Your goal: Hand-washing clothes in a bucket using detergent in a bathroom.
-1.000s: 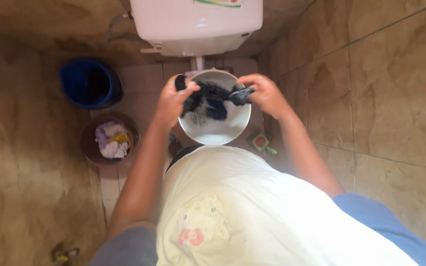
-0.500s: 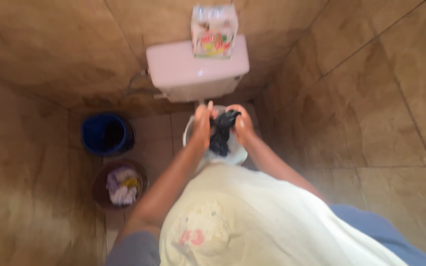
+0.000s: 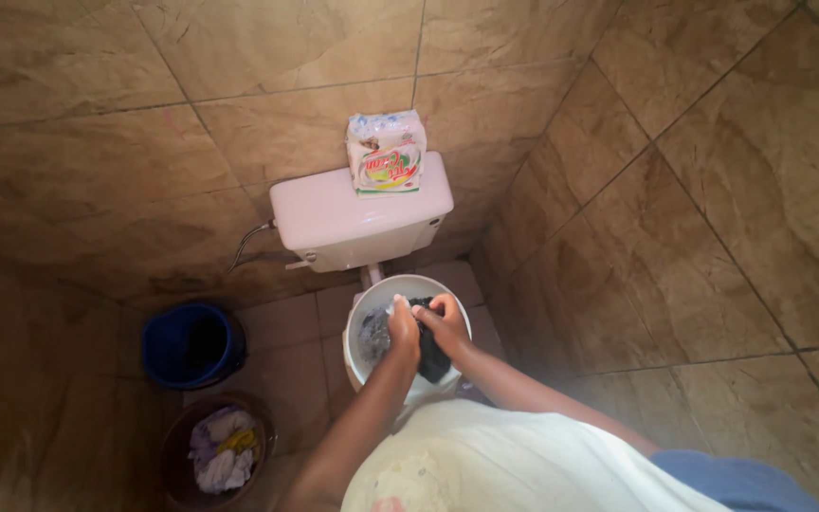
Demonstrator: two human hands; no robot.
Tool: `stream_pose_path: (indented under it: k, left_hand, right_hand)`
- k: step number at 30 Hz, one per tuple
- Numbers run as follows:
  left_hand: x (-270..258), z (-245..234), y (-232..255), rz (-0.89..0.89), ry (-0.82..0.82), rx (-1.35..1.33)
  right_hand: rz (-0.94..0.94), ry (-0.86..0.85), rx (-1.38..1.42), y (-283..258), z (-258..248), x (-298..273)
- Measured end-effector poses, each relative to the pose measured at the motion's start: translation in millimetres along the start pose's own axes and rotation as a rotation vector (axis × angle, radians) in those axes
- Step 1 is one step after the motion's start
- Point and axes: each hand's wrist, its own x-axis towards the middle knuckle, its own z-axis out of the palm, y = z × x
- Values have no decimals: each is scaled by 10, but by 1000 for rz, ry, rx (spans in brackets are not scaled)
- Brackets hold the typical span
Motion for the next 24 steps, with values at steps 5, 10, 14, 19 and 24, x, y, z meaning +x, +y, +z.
stream_pose_path:
  k: [5, 10, 14, 19, 24]
  left_hand:
    - [-424, 132, -107, 53, -195, 268]
    - [-703, 288, 77, 55, -52, 252]
    - [-657, 237, 373, -194, 134, -123]
    - [-52, 32, 88, -65, 16, -28]
    - [-260, 287, 175, -197, 172, 57]
  right_hand:
    - [732, -116, 836, 269, -236, 466]
    - [468, -145, 566, 108, -101, 479]
    - [365, -69, 338, 486, 48, 263]
    - [78, -222, 90, 377, -9, -35]
    - [174, 27, 173, 83, -88, 168]
